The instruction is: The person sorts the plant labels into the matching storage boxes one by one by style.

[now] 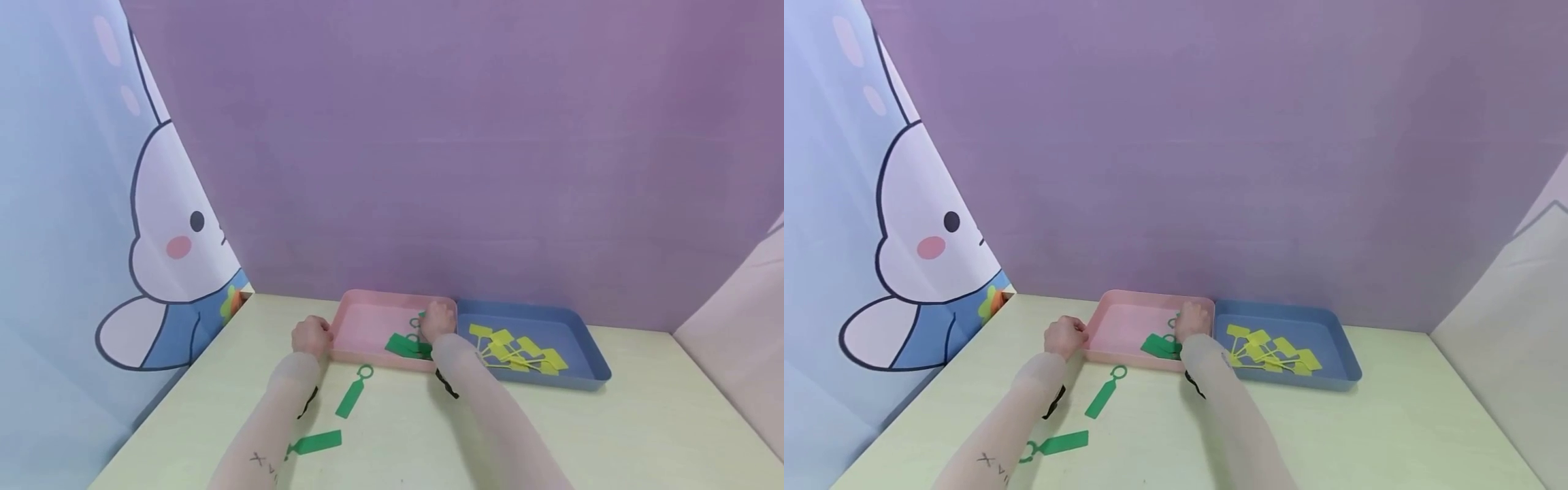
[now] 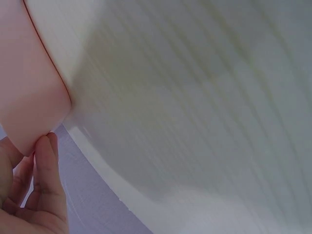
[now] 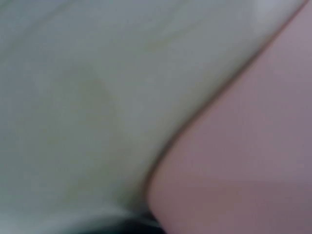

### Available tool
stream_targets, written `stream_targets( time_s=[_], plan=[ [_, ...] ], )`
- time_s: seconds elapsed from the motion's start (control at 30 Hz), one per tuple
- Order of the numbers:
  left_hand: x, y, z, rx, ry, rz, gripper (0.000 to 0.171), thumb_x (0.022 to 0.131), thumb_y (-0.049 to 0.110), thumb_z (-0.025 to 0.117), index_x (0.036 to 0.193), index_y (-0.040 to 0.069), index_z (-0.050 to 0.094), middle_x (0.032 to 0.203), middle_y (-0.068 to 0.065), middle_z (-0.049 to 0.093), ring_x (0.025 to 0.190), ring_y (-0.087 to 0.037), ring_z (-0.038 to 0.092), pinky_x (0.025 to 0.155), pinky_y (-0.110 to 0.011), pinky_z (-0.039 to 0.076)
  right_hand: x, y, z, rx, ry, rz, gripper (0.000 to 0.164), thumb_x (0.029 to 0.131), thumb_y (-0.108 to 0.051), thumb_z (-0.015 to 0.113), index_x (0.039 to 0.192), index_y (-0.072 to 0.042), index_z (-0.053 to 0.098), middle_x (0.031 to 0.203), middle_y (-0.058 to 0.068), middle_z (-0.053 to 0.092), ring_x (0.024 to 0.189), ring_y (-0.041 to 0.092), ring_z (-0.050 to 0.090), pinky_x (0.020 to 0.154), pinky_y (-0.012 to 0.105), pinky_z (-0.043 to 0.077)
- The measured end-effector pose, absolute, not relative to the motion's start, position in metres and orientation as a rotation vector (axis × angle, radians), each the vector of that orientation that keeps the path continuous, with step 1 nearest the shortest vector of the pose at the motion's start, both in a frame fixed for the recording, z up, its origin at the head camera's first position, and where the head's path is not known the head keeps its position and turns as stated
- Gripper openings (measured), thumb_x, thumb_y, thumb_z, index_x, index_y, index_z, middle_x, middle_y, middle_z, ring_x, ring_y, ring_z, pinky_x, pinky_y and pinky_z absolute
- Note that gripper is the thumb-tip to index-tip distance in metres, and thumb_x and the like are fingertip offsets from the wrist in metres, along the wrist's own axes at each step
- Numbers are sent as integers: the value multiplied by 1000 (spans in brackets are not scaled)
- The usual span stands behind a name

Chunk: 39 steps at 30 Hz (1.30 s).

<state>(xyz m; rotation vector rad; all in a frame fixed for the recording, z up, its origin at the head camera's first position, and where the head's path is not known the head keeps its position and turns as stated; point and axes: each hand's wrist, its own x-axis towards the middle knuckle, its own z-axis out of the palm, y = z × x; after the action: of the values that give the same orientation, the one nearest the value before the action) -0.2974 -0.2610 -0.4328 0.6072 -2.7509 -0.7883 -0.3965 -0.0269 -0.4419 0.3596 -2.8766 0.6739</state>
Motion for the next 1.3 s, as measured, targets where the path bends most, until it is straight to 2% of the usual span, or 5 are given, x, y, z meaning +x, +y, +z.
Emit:
stream_targets(
  time_s=[0.17,0.43,0.83,1.13,1.3],
  plan=[
    [-297,-261,-433,596,-2747,-778,10,81,10,62,84,5,70,83,-13,69,75,-29,61,70,-41,50,-401,-27,-450,292,-2930,719,17,87,-16,59,81,-3,66,71,9,64,63,22,61,51,33,51],
    [-298,-263,-433,601,-2748,-771,11,81,11,62,84,5,70,83,-13,69,74,-28,61,70,-41,49,-403,-25,-453,300,-2965,711,15,89,-12,56,92,-2,67,80,12,67,72,27,64,60,37,54],
    [-300,-263,-436,610,-2758,-794,9,82,10,62,83,4,70,82,-13,69,73,-28,61,69,-41,50,-404,-25,-453,258,-3023,591,14,87,-9,58,95,-2,66,90,14,67,82,30,64,69,39,55],
    [-300,-263,-436,611,-2750,-796,8,81,9,63,81,5,69,82,-13,68,73,-28,60,68,-40,49,-404,-24,-453,264,-3037,613,12,85,-7,59,94,-3,68,87,12,67,77,28,64,63,38,55],
    [-300,-263,-434,618,-2745,-799,8,81,9,63,81,5,69,83,-13,68,75,-29,60,69,-41,49,-403,-23,-448,315,-3044,601,13,87,-8,56,93,-2,67,86,11,66,79,27,64,67,37,54]
  ],
)
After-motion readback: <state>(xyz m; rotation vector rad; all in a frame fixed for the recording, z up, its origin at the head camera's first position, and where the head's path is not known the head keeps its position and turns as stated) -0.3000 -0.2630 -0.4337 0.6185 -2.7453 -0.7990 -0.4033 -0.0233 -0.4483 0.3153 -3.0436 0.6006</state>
